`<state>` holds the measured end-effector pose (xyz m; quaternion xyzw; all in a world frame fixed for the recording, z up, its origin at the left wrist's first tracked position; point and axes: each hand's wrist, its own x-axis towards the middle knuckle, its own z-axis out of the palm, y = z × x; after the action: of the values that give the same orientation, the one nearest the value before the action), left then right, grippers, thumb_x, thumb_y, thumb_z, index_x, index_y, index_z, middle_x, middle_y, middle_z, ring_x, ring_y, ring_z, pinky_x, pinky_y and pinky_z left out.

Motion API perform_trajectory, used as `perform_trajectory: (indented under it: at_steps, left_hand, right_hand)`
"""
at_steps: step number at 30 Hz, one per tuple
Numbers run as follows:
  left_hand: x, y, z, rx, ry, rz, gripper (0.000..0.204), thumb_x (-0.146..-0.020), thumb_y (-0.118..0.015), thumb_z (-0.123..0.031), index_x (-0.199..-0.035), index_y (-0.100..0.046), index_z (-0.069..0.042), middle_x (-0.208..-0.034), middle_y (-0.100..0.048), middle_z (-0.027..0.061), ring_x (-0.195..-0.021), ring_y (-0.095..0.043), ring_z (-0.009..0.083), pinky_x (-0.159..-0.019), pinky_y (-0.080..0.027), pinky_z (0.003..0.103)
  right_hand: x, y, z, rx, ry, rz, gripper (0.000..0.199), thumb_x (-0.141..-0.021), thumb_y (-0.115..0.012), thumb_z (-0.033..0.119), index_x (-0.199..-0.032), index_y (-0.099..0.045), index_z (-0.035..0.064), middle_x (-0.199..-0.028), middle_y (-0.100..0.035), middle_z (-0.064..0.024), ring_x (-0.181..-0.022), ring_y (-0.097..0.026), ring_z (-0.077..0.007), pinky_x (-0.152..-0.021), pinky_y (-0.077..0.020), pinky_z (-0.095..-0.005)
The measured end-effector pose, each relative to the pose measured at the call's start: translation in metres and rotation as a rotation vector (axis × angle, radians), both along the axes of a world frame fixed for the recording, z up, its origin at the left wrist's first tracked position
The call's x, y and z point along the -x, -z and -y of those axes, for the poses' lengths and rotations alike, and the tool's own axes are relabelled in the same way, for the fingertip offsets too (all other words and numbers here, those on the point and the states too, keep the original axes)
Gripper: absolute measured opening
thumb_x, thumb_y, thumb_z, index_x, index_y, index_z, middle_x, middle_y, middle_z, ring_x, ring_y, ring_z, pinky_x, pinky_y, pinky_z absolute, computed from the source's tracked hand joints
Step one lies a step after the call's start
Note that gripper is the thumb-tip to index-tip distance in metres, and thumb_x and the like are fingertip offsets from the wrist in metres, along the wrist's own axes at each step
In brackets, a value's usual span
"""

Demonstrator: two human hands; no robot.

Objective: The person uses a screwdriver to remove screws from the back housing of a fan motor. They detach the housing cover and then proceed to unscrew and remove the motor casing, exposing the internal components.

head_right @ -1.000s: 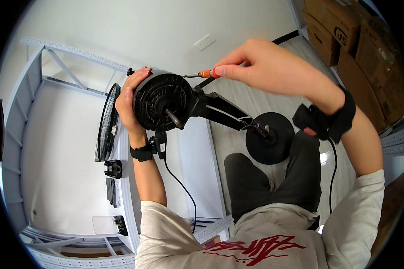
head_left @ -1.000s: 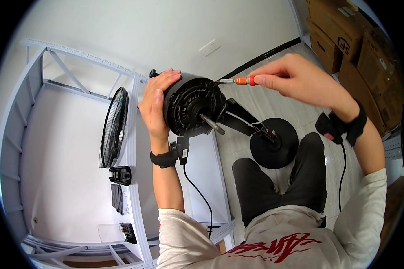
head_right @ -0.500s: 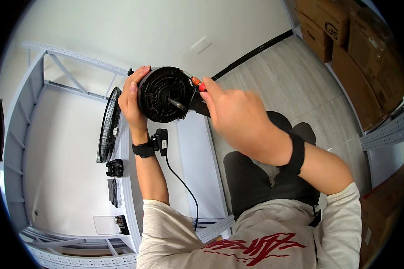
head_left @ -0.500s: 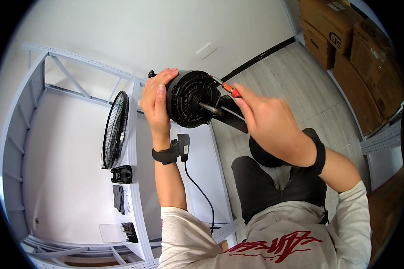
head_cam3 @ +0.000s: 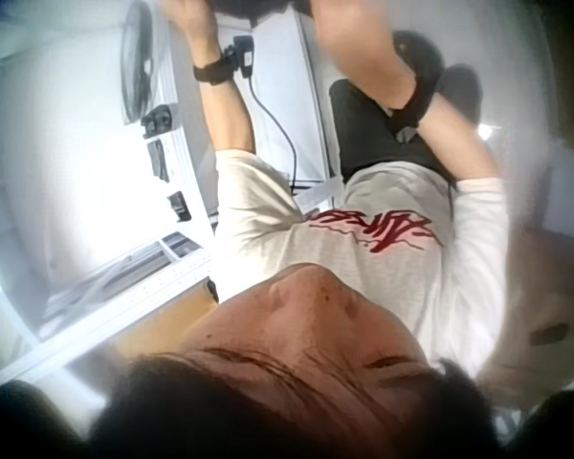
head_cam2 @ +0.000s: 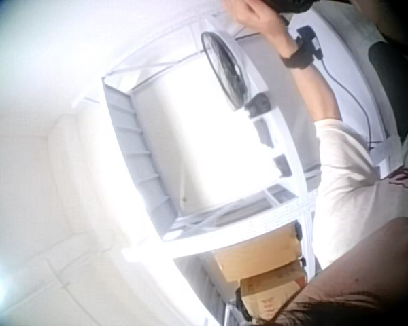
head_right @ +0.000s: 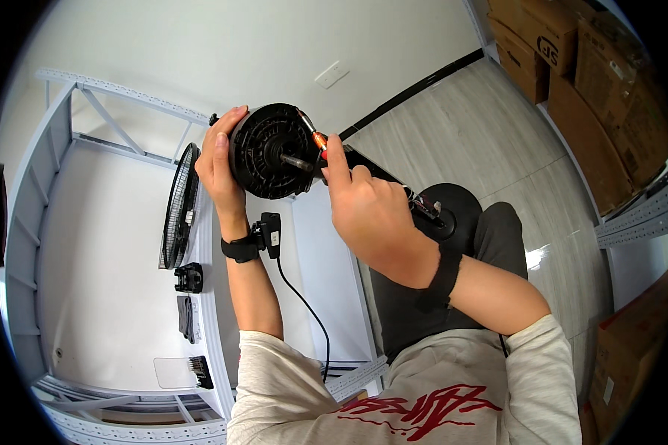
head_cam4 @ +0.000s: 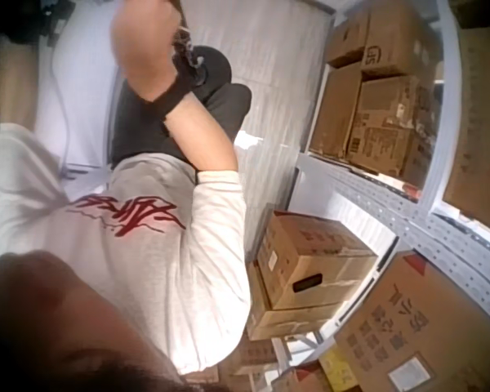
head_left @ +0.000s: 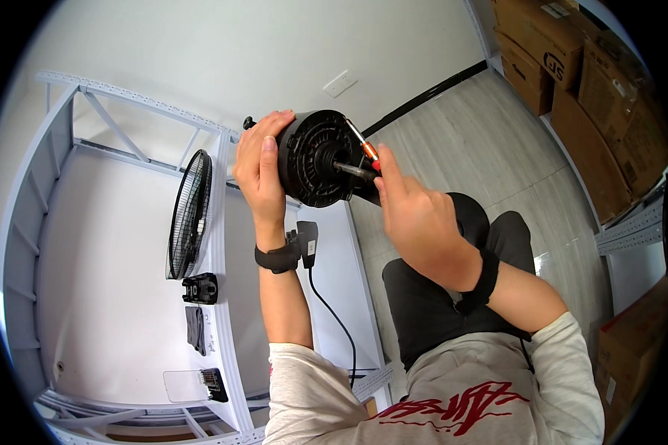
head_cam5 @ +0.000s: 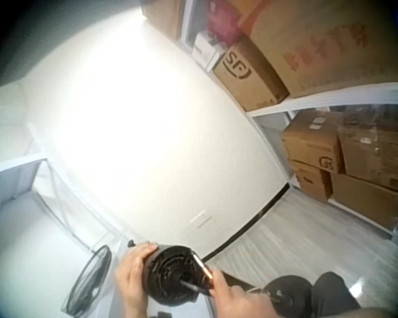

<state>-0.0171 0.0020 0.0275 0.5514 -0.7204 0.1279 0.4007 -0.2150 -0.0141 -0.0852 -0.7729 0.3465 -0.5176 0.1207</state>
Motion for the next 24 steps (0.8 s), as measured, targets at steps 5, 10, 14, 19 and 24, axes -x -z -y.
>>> perform_trajectory:
  at_steps: [5,10,14,19,24]
  left_hand:
    - [0.002,0.001,-0.001,0.008,-0.021,-0.009,0.044,-0.103,-0.039,-0.022,-0.114,-0.069,0.007,-0.121,-0.069,0.018,-0.118,-0.061,0.0285,-0.108,-0.04,0.039]
    - [0.005,0.003,-0.001,0.02,-0.049,-0.003,0.044,-0.104,-0.039,-0.023,-0.115,-0.069,0.007,-0.121,-0.069,0.0176,-0.118,-0.061,0.028,-0.108,-0.04,0.038]
    - [0.006,0.002,0.0,0.029,-0.067,0.013,0.043,-0.104,-0.039,-0.022,-0.115,-0.069,0.007,-0.121,-0.069,0.017,-0.118,-0.061,0.0276,-0.108,-0.04,0.038]
    - [0.007,0.004,0.0,0.044,-0.079,0.019,0.042,-0.104,-0.039,-0.02,-0.115,-0.07,0.006,-0.119,-0.07,0.0162,-0.116,-0.062,0.0265,-0.106,-0.041,0.037]
    - [0.008,0.004,0.001,0.063,-0.094,0.024,0.042,-0.104,-0.038,-0.02,-0.114,-0.07,0.006,-0.117,-0.071,0.0156,-0.112,-0.064,0.0248,-0.103,-0.043,0.035]
  right_hand:
    - [-0.014,0.005,-0.006,-0.013,0.035,0.018,0.046,-0.098,-0.062,0.015,-0.137,-0.053,-0.0083,-0.056,-0.051,-0.0079,-0.039,-0.052,-0.0171,-0.037,-0.044,-0.0288]
    - [-0.024,0.009,-0.011,0.015,0.108,-0.037,0.054,-0.095,-0.063,0.013,-0.141,-0.047,-0.0092,-0.057,-0.048,-0.0049,-0.039,-0.052,-0.0136,-0.038,-0.044,-0.0266]
    - [-0.027,0.011,-0.012,0.028,0.137,-0.051,0.058,-0.093,-0.063,0.01,-0.144,-0.044,-0.0096,-0.059,-0.048,-0.0035,-0.04,-0.052,-0.0118,-0.038,-0.0441,-0.0253]
    - [-0.032,0.012,-0.012,0.019,0.148,-0.068,0.058,-0.091,-0.061,0.007,-0.144,-0.044,-0.0095,-0.06,-0.048,-0.0034,-0.041,-0.052,-0.0114,-0.038,-0.0438,-0.0242]
    - [-0.028,0.013,-0.009,0.035,0.141,-0.08,0.057,-0.093,-0.062,0.01,-0.144,-0.044,-0.0086,-0.06,-0.048,-0.0035,-0.042,-0.053,-0.012,-0.038,-0.0442,-0.0252]
